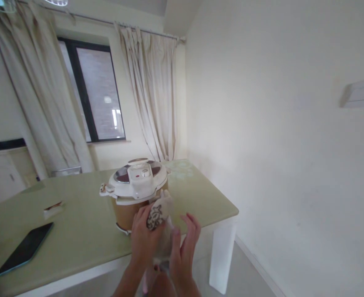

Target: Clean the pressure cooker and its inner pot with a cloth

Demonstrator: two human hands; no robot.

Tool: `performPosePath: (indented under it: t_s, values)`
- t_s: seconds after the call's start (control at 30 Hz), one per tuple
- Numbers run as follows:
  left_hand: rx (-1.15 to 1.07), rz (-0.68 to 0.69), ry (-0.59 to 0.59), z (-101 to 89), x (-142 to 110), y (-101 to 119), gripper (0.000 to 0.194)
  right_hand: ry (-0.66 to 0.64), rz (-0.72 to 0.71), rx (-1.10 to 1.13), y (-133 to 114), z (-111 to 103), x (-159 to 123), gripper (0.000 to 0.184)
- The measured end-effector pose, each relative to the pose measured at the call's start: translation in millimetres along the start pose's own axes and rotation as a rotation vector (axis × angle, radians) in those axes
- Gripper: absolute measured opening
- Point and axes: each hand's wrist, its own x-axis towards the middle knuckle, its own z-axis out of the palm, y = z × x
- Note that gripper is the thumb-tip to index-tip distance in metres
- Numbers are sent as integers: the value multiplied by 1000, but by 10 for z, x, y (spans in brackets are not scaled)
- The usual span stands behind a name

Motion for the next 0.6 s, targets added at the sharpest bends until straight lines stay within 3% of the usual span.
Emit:
performPosePath:
  t_s: [0.07,0.13,0.2,0.27,0.3,0.37,0.47,0.53,0.6]
  values:
    - [-218,-67,-110,15,43,236,51,-110,-10,34,82,-107,-290,53]
    - [-446,-120,-340,-8,69,402,57,-185,-22,135,69,-99,-338,79]
    - [-602,-147,-548,-125,146,490,64,-216,-5,212,4,-12,-148,97]
    - [-613,-113,-613,-345,319,504,65,-203,23,213,-73,139,214,89]
    - [-549,-61,-591,-478,440,486,63,-161,21,187,-107,237,428,76]
    - [-296,89,-406,-744,717,403,53,-141,-42,143,-149,474,848,62]
    - [57,225,-91,-1027,1083,182,43,-306,-49,101,-66,854,1228,56]
    - [274,305,31,-1102,1220,2,42,-357,23,92,133,1029,1181,55]
    - [431,396,81,-1097,1270,-162,43,-298,76,-11,424,1084,892,56]
